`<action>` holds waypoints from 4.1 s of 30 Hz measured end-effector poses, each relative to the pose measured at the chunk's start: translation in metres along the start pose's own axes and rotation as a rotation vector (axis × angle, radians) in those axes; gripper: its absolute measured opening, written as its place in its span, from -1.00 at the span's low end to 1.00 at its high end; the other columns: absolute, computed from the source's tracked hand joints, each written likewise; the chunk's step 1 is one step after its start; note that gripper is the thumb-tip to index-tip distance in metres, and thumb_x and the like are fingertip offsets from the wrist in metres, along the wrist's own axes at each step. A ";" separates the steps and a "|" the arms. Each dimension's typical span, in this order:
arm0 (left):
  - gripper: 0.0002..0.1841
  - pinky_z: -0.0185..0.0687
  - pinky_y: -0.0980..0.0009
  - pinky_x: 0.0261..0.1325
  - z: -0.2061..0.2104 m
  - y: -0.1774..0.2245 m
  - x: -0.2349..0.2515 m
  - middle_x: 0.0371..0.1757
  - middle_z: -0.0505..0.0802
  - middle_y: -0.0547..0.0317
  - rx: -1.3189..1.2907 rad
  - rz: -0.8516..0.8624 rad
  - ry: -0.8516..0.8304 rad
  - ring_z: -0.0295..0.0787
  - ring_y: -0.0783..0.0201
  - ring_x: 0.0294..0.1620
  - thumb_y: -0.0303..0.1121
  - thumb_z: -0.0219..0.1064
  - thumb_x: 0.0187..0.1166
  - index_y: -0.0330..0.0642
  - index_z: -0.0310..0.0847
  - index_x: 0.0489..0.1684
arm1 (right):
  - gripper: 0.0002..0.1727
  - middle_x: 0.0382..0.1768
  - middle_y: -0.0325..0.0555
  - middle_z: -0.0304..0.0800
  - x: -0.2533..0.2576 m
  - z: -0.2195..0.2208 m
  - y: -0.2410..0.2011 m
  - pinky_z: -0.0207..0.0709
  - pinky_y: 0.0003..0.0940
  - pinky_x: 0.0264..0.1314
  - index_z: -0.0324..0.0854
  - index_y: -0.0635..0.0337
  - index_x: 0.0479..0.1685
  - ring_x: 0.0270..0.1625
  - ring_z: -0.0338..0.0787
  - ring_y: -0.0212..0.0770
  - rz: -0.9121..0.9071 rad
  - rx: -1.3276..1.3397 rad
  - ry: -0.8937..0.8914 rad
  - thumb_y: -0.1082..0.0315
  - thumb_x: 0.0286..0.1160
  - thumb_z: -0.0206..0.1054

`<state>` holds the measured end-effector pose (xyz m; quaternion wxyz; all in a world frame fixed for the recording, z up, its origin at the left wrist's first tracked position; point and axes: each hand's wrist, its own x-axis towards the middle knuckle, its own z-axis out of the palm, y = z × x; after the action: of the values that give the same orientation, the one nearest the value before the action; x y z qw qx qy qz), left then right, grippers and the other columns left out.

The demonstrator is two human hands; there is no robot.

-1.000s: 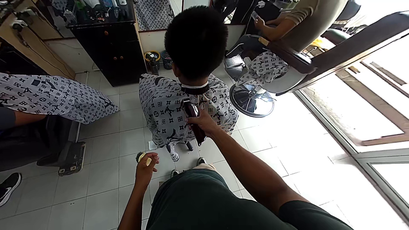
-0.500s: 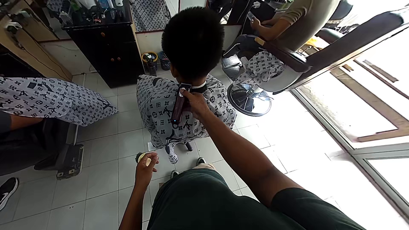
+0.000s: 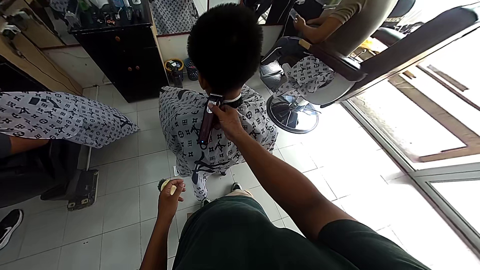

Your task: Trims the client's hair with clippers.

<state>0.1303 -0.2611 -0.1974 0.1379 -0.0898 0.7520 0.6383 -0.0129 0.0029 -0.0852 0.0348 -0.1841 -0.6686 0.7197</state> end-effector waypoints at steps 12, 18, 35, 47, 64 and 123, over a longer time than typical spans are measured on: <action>-0.82 0.72 0.48 -0.36 0.001 0.000 0.000 -0.09 0.86 0.08 0.007 -0.009 -0.004 0.85 0.34 -0.17 -0.46 0.21 0.72 -0.32 0.65 0.11 | -0.52 -0.11 0.10 0.77 0.000 -0.001 0.000 0.76 -0.18 -0.14 0.51 0.36 0.15 -0.19 0.83 -0.12 0.064 0.148 -0.032 0.04 0.70 0.31; -0.82 0.73 0.47 -0.35 0.002 0.001 0.000 -0.08 0.85 0.08 -0.001 0.001 -0.005 0.85 0.33 -0.17 -0.47 0.20 0.72 -0.32 0.65 0.10 | -0.46 -0.08 0.15 0.76 0.001 -0.002 0.003 0.75 -0.11 -0.06 0.52 0.41 0.19 -0.13 0.82 -0.06 0.011 0.037 -0.029 0.02 0.65 0.37; -0.83 0.73 0.49 -0.36 0.006 0.002 0.002 -0.09 0.86 0.08 0.008 0.002 -0.027 0.85 0.35 -0.17 -0.48 0.22 0.72 -0.32 0.65 0.10 | -0.50 -0.19 0.06 0.73 -0.002 -0.013 0.001 0.70 -0.24 -0.23 0.52 0.37 0.14 -0.27 0.77 -0.16 -0.037 -0.005 -0.013 0.04 0.65 0.38; -0.81 0.74 0.48 -0.35 0.005 0.003 0.000 -0.08 0.86 0.07 0.016 0.015 -0.021 0.86 0.35 -0.17 -0.46 0.20 0.72 -0.33 0.65 0.11 | -0.52 -0.03 -0.01 0.71 -0.026 -0.043 0.010 0.73 -0.26 -0.11 0.44 0.20 0.43 -0.20 0.77 -0.22 0.006 0.024 -0.270 0.01 0.86 -0.01; -0.82 0.72 0.49 -0.38 0.014 0.005 0.003 -0.10 0.86 0.08 0.012 0.022 -0.044 0.85 0.35 -0.18 -0.45 0.21 0.71 -0.32 0.66 0.08 | -0.49 -0.15 0.13 0.75 -0.002 -0.063 -0.005 0.74 -0.05 -0.02 0.56 0.38 0.16 -0.17 0.82 -0.04 -0.045 -0.095 -0.033 0.00 0.73 0.25; -0.25 0.16 -0.26 0.69 0.167 0.336 0.120 0.91 0.12 -0.07 1.125 0.855 0.159 0.16 -0.19 0.82 -0.02 0.51 0.50 0.14 0.38 0.76 | -0.52 -0.22 0.06 0.77 0.044 -0.137 -0.010 0.73 -0.16 -0.09 0.61 0.30 0.14 -0.23 0.80 -0.14 -0.008 -0.049 -0.485 -0.01 0.80 0.14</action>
<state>-0.0724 -0.0352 0.0542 -0.1545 0.2517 0.9446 0.1429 -0.0131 0.1468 -0.0904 -0.1285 -0.0040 -0.6752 0.7264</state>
